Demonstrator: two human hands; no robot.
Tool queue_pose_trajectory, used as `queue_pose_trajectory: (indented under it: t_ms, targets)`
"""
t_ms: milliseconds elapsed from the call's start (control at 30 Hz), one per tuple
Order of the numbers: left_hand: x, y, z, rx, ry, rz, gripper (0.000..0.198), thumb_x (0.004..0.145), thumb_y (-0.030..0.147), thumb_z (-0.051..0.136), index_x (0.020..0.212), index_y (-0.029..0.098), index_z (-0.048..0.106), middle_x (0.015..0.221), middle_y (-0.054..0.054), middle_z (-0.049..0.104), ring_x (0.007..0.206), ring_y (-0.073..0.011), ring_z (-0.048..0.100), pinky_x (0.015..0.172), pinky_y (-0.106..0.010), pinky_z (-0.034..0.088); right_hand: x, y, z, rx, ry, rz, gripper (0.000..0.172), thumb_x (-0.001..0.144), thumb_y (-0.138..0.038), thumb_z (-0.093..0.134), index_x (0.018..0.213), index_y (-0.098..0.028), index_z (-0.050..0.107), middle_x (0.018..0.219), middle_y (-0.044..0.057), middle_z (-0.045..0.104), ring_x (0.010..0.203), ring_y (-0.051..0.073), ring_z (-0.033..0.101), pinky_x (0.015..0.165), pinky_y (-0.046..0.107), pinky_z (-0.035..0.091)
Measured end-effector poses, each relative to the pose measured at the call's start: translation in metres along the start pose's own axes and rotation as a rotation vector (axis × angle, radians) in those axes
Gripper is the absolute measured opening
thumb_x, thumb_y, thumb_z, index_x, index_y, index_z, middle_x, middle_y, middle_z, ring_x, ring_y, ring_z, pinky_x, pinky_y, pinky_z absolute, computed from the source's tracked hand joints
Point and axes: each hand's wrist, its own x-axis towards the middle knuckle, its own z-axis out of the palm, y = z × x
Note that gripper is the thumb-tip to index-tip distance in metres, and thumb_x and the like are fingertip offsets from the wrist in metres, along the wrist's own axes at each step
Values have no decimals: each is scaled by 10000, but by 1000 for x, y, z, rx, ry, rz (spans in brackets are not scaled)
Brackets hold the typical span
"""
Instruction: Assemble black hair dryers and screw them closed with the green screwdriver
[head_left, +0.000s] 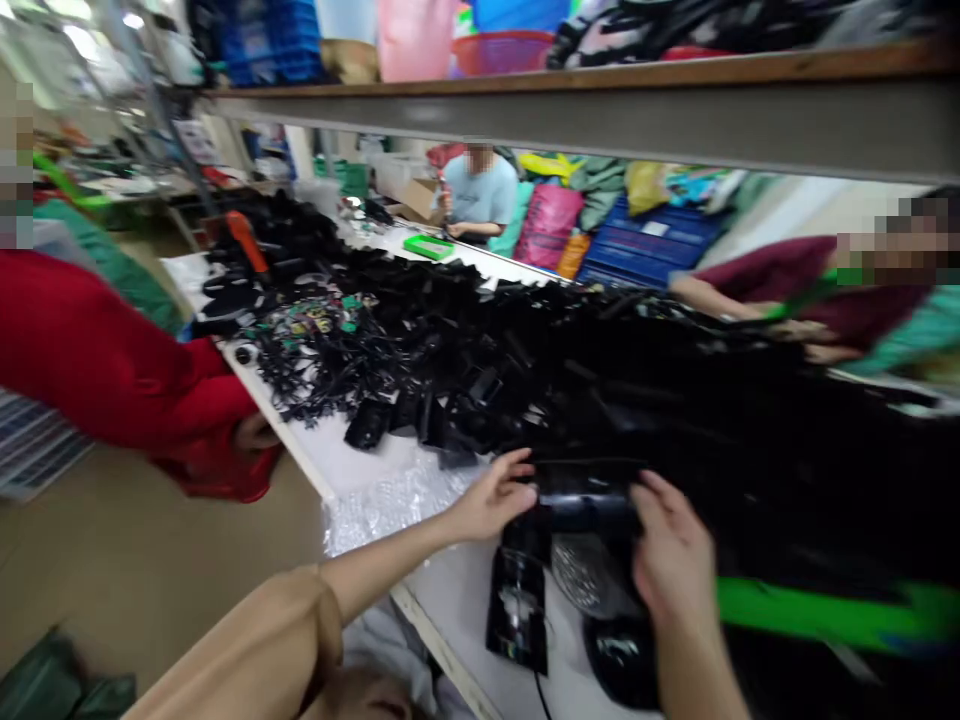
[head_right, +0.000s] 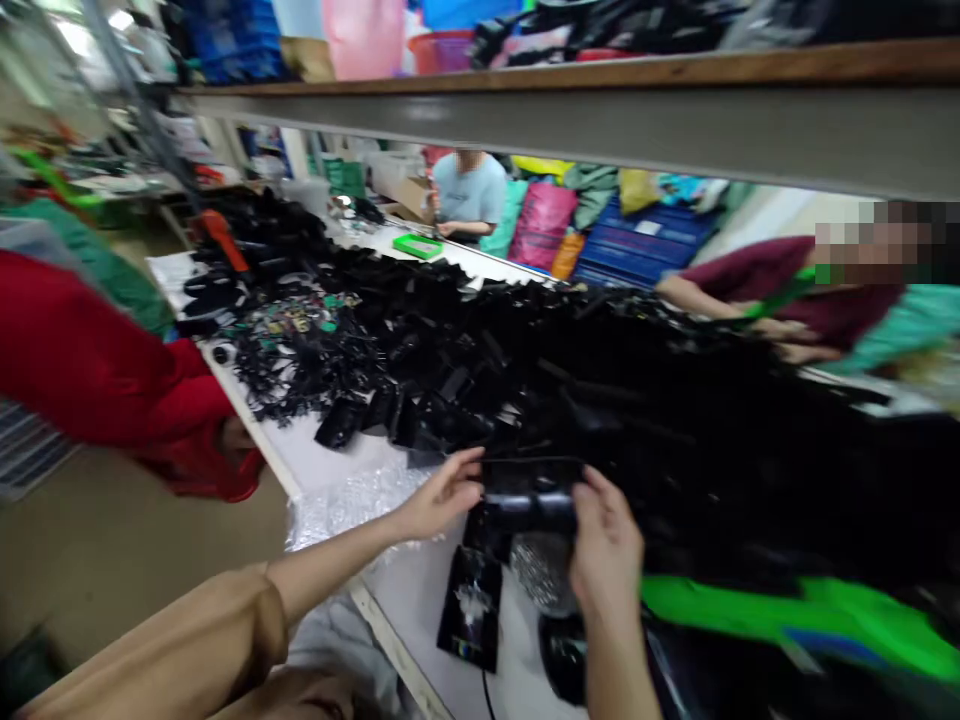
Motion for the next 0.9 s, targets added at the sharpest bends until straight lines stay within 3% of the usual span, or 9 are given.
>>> queue_pose_trajectory:
  t_ms: [100,233,333,433,533,633,733,800,900]
  targets:
    - [-3,5,4,46,-49,-66,510,848,481,497,1274,211,421,1122,-78,554,846,-143,573,747,-282,489,-22,-3,14,48,10,159,463,705,-497,597,1026,-163,629,959,98,665,855,219,614,712,338,497]
    - [-15,0,12,-139,16,-288,347,843,405,531,1128,206,510,982,-19,603,817,-123,570,657,-210,491,-54,-3,7,139,-144,201,502,807,-546,480,1152,-193,569,1134,111,619,962,225,606,709,329,522]
    - [-26,-3,18,-388,35,-476,280,839,350,551,1055,174,524,916,-29,632,773,-125,606,604,-199,506,-76,2,-10,253,-263,177,593,848,-604,346,1280,-211,453,1212,129,574,968,225,614,696,353,539]
    - [-38,-5,28,-591,-8,-734,268,852,352,531,984,119,548,836,-65,652,665,-137,637,544,-214,515,-97,5,-17,257,-316,95,693,790,-596,488,1357,-232,326,1247,136,549,1047,236,585,793,397,523]
    - [-56,-9,42,-744,-36,-904,257,874,331,503,948,94,568,826,-77,658,641,-124,639,571,-213,523,-123,5,-7,189,-305,53,693,710,-552,622,1280,-223,405,1178,130,594,1032,238,596,831,402,512]
    - [-78,-14,56,-793,-40,-897,235,884,305,495,987,106,565,877,-69,662,720,-108,639,667,-212,526,-149,5,5,196,-295,129,600,710,-526,630,1189,-208,460,1186,125,589,1051,240,588,879,396,490]
    - [-90,-18,55,-634,-271,-844,399,881,466,452,1059,120,542,887,-82,653,727,-139,642,629,-240,520,-166,9,-2,222,-182,191,593,740,-498,606,1218,-203,414,1190,125,587,1040,235,592,888,391,482]
    - [-89,-20,41,-350,-402,-693,538,865,595,352,1082,138,534,890,-91,638,716,-163,637,581,-258,505,-171,14,-20,212,-56,180,589,746,-512,586,1216,-199,419,1146,126,610,1013,239,605,874,394,488]
    - [-77,-29,11,282,-217,-313,515,892,565,286,1093,158,529,994,-101,602,896,-193,604,726,-314,505,-173,24,-51,151,19,215,542,763,-496,574,1206,-211,445,1141,125,611,1050,249,588,871,400,487]
